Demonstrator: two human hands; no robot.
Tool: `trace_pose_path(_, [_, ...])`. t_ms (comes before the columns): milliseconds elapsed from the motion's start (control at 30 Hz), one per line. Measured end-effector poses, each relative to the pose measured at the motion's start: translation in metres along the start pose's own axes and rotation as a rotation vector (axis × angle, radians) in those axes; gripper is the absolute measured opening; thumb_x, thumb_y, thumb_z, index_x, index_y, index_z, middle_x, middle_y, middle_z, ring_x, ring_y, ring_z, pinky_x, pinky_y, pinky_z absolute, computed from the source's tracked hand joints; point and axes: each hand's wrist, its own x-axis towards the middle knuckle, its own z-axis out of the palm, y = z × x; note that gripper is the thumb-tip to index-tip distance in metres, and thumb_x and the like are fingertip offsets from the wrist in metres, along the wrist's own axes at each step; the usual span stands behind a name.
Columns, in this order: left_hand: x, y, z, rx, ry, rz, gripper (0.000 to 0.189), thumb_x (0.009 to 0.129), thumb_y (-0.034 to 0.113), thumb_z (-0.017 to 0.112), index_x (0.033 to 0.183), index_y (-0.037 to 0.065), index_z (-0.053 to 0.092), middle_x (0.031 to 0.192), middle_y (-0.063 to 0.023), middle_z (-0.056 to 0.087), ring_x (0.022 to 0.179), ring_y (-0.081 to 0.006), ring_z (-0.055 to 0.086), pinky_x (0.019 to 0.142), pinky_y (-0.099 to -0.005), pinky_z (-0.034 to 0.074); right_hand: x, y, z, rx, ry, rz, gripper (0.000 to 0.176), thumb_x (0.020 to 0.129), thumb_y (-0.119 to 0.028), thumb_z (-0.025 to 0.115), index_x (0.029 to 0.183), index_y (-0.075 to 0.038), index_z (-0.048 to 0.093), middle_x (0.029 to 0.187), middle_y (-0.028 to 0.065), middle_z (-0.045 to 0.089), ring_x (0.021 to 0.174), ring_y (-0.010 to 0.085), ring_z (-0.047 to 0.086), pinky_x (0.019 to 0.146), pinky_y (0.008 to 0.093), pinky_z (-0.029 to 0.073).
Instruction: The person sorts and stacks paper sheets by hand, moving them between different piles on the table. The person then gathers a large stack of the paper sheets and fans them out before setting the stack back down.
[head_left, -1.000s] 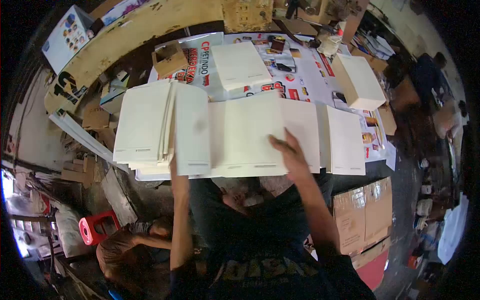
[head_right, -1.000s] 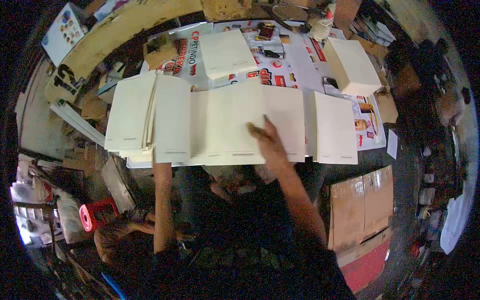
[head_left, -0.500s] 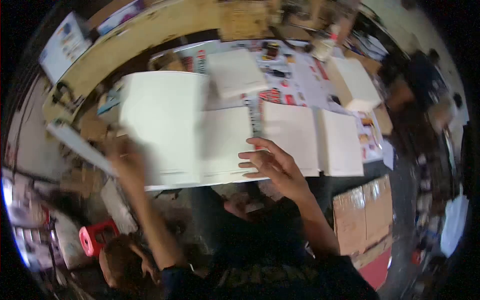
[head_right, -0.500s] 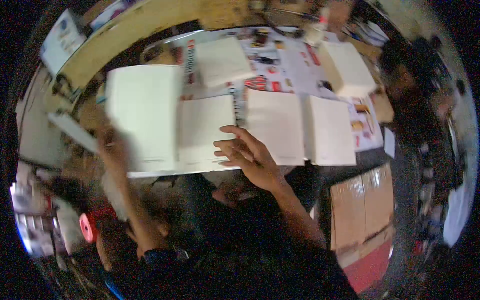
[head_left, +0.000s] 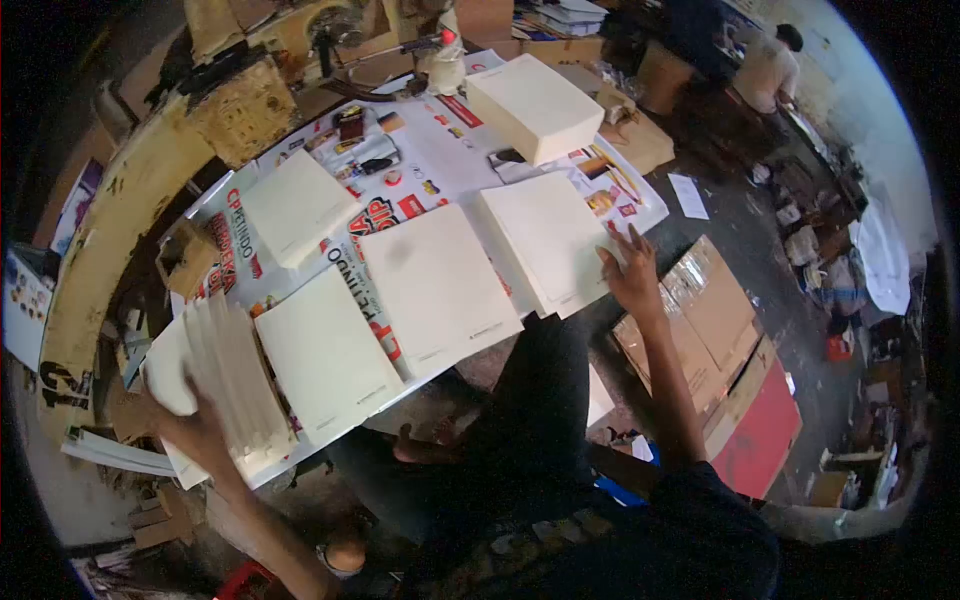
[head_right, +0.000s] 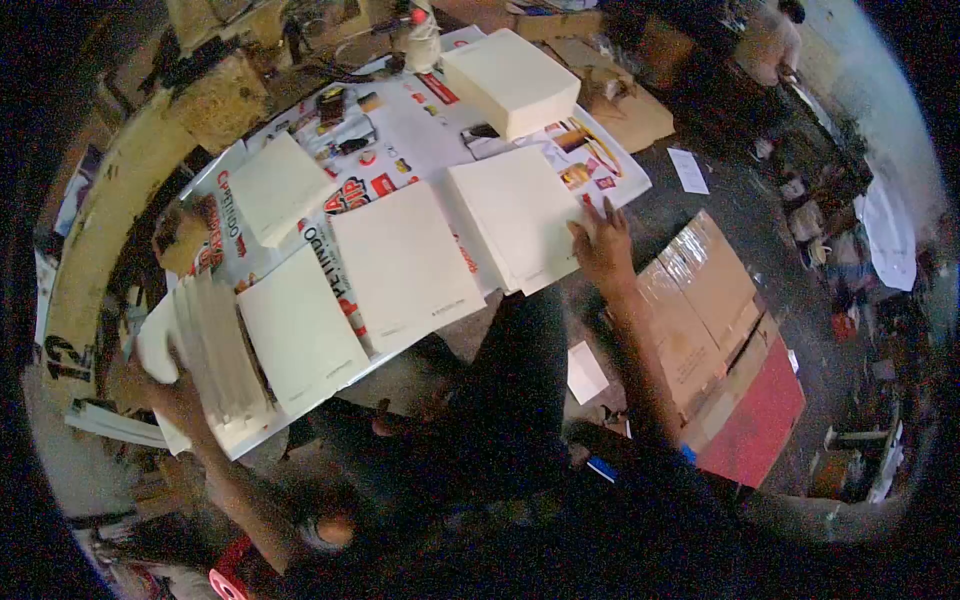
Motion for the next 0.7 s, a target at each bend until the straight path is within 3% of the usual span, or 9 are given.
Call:
trace_pose_path(33, [-0.016,0.04,0.021,-0.222,-0.001,-0.016,0.045,0.08,0.002,0.066,0.123,-0.002,0.053,0.123,-0.0184,0.058,0.113,-0.032,0.055,0.101,-0.0401,0.04,-0.002,0.001,0.001,0.003,0.023,-0.022,0.036,0.08,-0.014,0.069,0.112,0.001,0.062,0.116,0.0268,0.059,0.118,0.0441,0.049,0.099,0.0523,0.037])
trace_pose_path(67, [-0.036,0.082,0.04,-0.287,-0.234,-0.114,0.049,0.074,-0.002,0.068,0.121,0.002,0.057,0.119,-0.0186,0.062,0.109,-0.0374,0.059,0.099,-0.0396,0.042,-0.001,0.004,-0.001,0.0,0.019,-0.166,0.033,0.08,-0.013,0.069,0.108,0.002,0.062,0.114,0.0246,0.06,0.116,0.0438,0.049,0.1,0.0505,0.037])
trace_pose_path(100, [-0.054,0.123,0.06,-0.422,-0.458,-0.082,0.04,0.075,-0.003,0.065,0.115,0.002,0.06,0.115,-0.0154,0.063,0.112,-0.0317,0.057,0.1,-0.0386,0.041,0.0,-0.001,-0.005,0.004,0.012,-0.17,0.033,0.08,-0.013,0.069,0.108,0.002,0.062,0.114,0.0246,0.06,0.116,0.0438,0.049,0.1,0.0505,0.037])
trace_pose_path(200, [-0.076,0.235,0.085,-0.594,-0.759,0.308,0.048,0.065,0.032,0.083,0.099,0.006,0.061,0.104,-0.0108,0.059,0.104,-0.0291,0.055,0.089,-0.0424,0.045,0.007,-0.025,-0.028,-0.025,0.129,-0.178,0.027,0.081,-0.011,0.069,0.104,0.002,0.063,0.101,0.0194,0.066,0.101,0.0356,0.06,0.089,0.0416,0.046])
trace_pose_path(267, [-0.085,0.258,0.105,-0.492,-0.844,0.365,0.049,0.063,0.038,0.084,0.089,0.006,0.059,0.091,-0.0094,0.055,0.095,-0.029,0.056,0.082,-0.0429,0.046,0.012,-0.028,-0.041,0.405,-0.088,0.238,0.023,0.086,-0.006,0.063,0.108,-0.001,0.06,0.095,0.0154,0.067,0.087,0.0274,0.065,0.078,0.0357,0.052])
trace_pose_path(433, [-0.084,0.24,0.126,-0.753,-0.98,0.308,0.036,0.076,0.033,0.079,0.083,0.005,0.059,0.078,-0.0086,0.059,0.074,-0.0243,0.062,0.067,-0.0356,0.05,0.007,0.018,-0.037,0.764,-0.307,0.326,0.019,0.089,-0.006,0.062,0.106,0.0,0.063,0.083,0.0115,0.068,0.077,0.0139,0.062,0.068,0.0263,0.049])
trace_pose_path(500, [-0.077,0.231,0.102,-0.928,-0.95,-0.171,0.021,0.082,0.019,0.074,0.081,0.003,0.06,0.075,-0.0083,0.06,0.069,-0.0172,0.062,0.068,-0.0296,0.047,0.002,0.023,-0.02,0.954,-0.4,0.433,0.03,0.091,-0.006,0.061,0.121,0.001,0.058,0.094,0.0052,0.069,0.081,0.008,0.062,0.072,0.0224,0.048])
trace_pose_path(633, [-0.061,0.189,0.048,-1.072,-0.713,-0.495,0.014,0.086,0.011,0.068,0.091,-0.001,0.062,0.083,-0.0051,0.065,0.081,-0.0118,0.062,0.076,-0.0265,0.048,-0.008,-0.01,-0.008,1.319,-0.414,0.614,0.037,0.092,-0.006,0.059,0.128,-0.001,0.056,0.1,0.0069,0.068,0.086,0.0102,0.063,0.078,0.0226,0.048])
trace_pose_path(700, [-0.058,0.15,0.042,-1.087,-0.83,-0.137,0.035,0.071,0.015,0.081,0.095,-0.001,0.061,0.101,-0.0103,0.064,0.102,-0.0233,0.06,0.092,-0.0336,0.044,-0.009,-0.023,-0.003,1.346,-0.48,0.615,0.043,0.09,-0.015,0.064,0.129,0.0,0.053,0.113,0.0147,0.064,0.104,0.0202,0.06,0.092,0.0307,0.045])
